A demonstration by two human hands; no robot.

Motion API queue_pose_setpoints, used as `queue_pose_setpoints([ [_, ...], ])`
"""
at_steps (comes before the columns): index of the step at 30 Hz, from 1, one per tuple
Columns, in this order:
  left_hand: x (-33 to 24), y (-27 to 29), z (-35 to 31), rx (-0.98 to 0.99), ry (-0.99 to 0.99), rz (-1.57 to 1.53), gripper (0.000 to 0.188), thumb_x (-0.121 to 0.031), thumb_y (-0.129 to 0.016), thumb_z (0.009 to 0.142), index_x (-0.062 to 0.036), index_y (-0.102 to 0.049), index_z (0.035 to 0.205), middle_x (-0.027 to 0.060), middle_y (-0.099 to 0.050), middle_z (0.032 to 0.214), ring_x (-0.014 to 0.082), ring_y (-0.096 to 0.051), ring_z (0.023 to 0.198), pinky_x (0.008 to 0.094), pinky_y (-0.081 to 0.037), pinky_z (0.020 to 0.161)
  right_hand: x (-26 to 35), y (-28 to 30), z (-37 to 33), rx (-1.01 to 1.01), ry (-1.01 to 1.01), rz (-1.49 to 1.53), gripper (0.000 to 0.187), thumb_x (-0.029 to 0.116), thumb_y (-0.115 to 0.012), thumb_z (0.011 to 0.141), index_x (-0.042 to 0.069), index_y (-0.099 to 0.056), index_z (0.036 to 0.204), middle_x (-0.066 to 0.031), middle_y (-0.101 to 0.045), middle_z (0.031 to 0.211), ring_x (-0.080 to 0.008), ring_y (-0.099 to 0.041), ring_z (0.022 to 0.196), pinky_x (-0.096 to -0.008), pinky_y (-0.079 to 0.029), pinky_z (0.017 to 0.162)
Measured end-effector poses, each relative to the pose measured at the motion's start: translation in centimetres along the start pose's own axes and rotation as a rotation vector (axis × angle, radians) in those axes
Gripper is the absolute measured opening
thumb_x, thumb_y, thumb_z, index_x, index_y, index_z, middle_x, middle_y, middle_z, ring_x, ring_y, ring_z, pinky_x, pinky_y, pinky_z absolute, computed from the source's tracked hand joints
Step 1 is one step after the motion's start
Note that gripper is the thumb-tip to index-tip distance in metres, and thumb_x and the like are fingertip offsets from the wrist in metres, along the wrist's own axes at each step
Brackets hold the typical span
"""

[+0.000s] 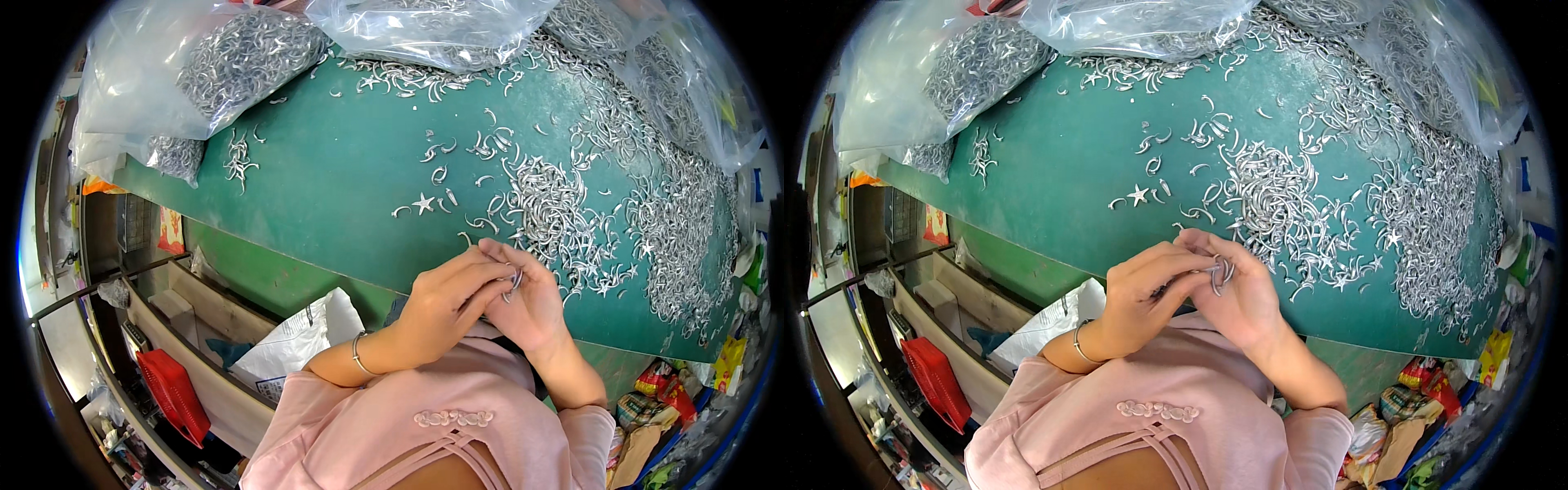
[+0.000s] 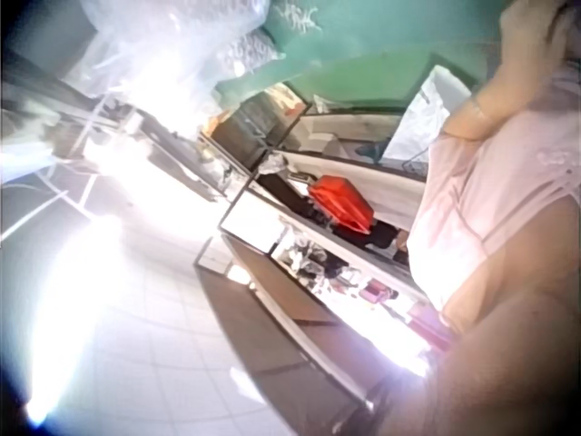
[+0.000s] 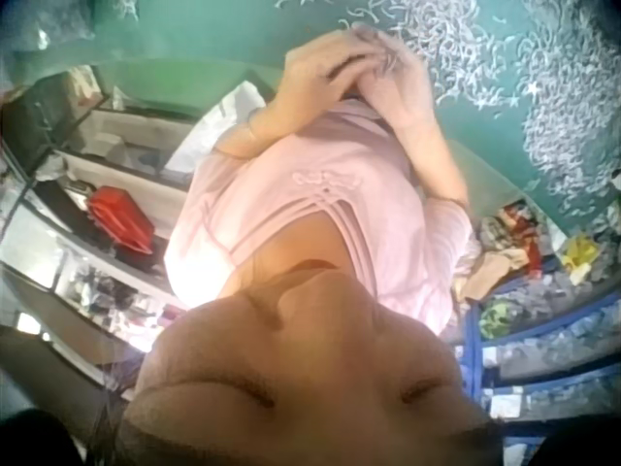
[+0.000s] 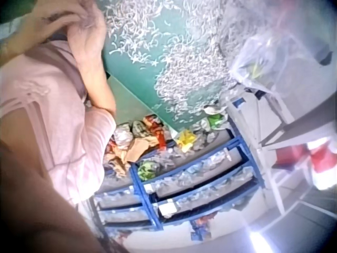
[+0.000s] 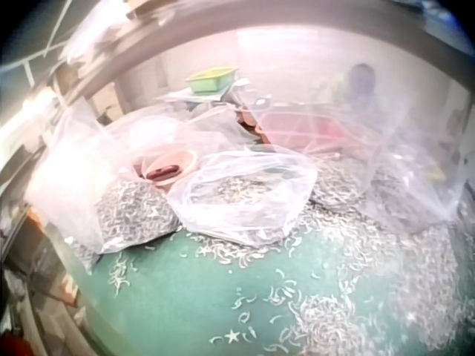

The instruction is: The person sorts small silver-colored metal pendants on a green table, picking them up one by one and placing them into a clear plastic bag. The person occasionally gathers loose pieces from the table surface into a central pile before continuing the sorting process.

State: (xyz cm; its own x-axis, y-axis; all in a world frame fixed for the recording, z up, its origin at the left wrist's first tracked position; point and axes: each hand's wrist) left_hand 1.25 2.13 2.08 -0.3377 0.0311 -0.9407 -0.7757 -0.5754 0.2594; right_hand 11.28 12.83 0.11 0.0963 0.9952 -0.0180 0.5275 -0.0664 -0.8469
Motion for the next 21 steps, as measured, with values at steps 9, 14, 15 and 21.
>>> queue_pose_setpoints([
  [9,0.3,2.2,-0.7,0.053,0.43,-0.296,0.013,-0.005,-0.062,0.086,-0.001,-0.069,0.097,0.0037,-0.059,0.065,0.0058,-0.045,0.053,0.022,-0.036,0.047,2.4,0.7,-3.4,-0.051,0.191,-0.274,0.029,0.03,-0.047,0.098,0.003,-0.059,0.098,-0.0035,-0.049,0.074,-0.0127,-0.044,0.061,-0.0243,-0.037,0.055],
  [14,1.5,1.3,-1.9,0.064,0.356,0.077,0.016,-0.002,-0.068,0.08,-0.0011,-0.068,0.096,0.0009,-0.048,0.059,0.0066,-0.037,0.051,0.0232,-0.032,0.046,4.7,3.0,-5.8,-0.088,0.55,-0.711,0.034,0.027,-0.052,0.097,0.002,-0.058,0.074,0.0036,-0.037,0.055,-0.0047,-0.031,0.045,-0.0188,-0.023,0.041],
  [15,1.6,1.1,-2.0,0.081,0.34,0.138,0.017,-0.002,-0.07,0.079,-0.0017,-0.067,0.096,0.0016,-0.047,0.059,0.0077,-0.037,0.05,0.0238,-0.032,0.046,4.4,3.1,-5.7,-0.222,0.632,-0.976,0.028,0.024,-0.057,0.094,0.002,-0.06,0.076,0.0039,-0.039,0.054,-0.0047,-0.033,0.045,-0.019,-0.023,0.042],
  [21,1.6,0.2,-1.6,0.084,0.248,0.288,0.025,-0.003,-0.074,0.074,-0.0037,-0.065,0.098,0.0048,-0.042,0.059,0.0121,-0.036,0.049,0.0263,-0.034,0.045,2.3,1.5,-3.9,-0.43,0.938,-2.141,0.011,0.014,-0.072,0.079,0.008,-0.065,0.085,-0.0055,-0.055,0.053,-0.0161,-0.052,0.043,-0.0297,-0.037,0.042],
])
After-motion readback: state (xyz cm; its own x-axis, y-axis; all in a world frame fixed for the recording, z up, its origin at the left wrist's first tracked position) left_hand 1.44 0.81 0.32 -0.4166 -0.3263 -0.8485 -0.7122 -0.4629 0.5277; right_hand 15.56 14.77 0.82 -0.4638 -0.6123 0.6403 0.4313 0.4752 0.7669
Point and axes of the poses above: each hand's wrist, its own z-axis towards the middle knuckle, its own y-axis out of the back of the hand, x = y × z
